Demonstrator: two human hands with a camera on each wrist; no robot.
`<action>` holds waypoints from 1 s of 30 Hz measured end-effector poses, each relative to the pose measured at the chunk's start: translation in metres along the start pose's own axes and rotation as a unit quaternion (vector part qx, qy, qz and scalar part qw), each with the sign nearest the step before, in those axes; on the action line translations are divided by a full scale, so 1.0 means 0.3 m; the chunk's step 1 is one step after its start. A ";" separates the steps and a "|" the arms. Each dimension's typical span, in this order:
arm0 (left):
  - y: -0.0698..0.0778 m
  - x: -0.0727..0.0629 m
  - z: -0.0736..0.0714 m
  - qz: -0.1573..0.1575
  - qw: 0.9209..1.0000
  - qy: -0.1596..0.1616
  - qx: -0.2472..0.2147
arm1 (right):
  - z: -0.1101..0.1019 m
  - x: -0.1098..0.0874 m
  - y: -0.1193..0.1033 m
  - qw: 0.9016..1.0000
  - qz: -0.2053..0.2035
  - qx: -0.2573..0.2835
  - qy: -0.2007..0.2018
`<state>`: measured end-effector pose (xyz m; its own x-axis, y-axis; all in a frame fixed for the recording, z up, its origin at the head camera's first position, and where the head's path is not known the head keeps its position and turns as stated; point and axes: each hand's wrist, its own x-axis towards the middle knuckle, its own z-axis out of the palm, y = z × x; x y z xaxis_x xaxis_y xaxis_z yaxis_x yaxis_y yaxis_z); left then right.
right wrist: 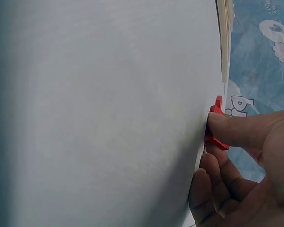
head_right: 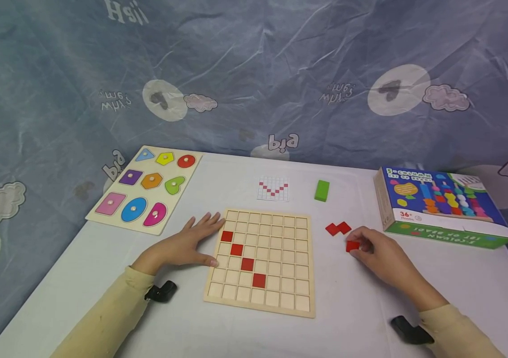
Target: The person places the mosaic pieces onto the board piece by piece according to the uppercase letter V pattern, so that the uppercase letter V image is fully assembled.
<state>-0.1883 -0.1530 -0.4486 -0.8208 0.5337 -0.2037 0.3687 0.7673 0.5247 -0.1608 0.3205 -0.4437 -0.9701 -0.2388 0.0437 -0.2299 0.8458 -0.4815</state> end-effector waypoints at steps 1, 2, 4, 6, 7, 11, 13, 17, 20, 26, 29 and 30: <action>0.000 0.000 0.000 0.000 1.000 0.000 0.000 | 0.000 -0.001 -0.001 1.000 -0.001 -0.002 0.000; 0.000 0.000 -0.001 0.001 1.000 0.001 -0.001 | 0.000 -0.001 -0.001 1.000 -0.002 -0.004 -0.001; 0.000 -0.001 -0.001 0.001 1.000 0.001 -0.001 | 0.001 -0.003 -0.002 1.000 -0.004 -0.007 -0.002; -0.002 -0.001 0.000 0.000 1.000 0.001 -0.001 | 0.001 -0.005 -0.003 1.000 -0.004 -0.011 -0.005; -0.003 -0.001 0.001 0.000 1.000 0.001 -0.001 | 0.001 -0.006 -0.004 1.000 -0.004 -0.013 -0.006; -0.006 -0.001 0.003 0.001 1.000 0.001 0.001 | 0.001 -0.010 -0.006 1.000 -0.002 -0.017 -0.008; -0.006 -0.001 0.004 0.001 1.000 0.001 0.001 | 0.001 -0.011 -0.008 1.000 -0.002 -0.017 -0.005; -0.004 -0.001 0.002 0.001 1.000 0.002 0.000 | 0.002 -0.015 -0.015 1.000 -0.003 -0.013 0.005; -0.001 -0.002 0.001 0.000 1.000 0.001 -0.001 | 0.005 -0.017 -0.022 1.000 -0.005 -0.007 0.011; 0.000 -0.003 0.002 -0.002 1.000 0.001 -0.003 | 0.009 -0.018 -0.038 1.000 -0.004 0.002 0.010; -0.001 -0.002 0.002 -0.001 1.000 0.002 -0.002 | 0.012 -0.018 -0.044 1.000 -0.014 0.010 0.019; -0.001 -0.002 0.002 -0.001 1.000 0.002 -0.002 | 0.012 -0.019 -0.046 0.999 -0.017 0.012 0.024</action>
<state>-0.1876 -0.1533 -0.4491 -0.8231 0.5306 -0.2025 0.3651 0.7675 0.5270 -0.1519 0.3084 -0.4406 -0.9644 -0.2441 0.1018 -0.2618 0.8257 -0.4998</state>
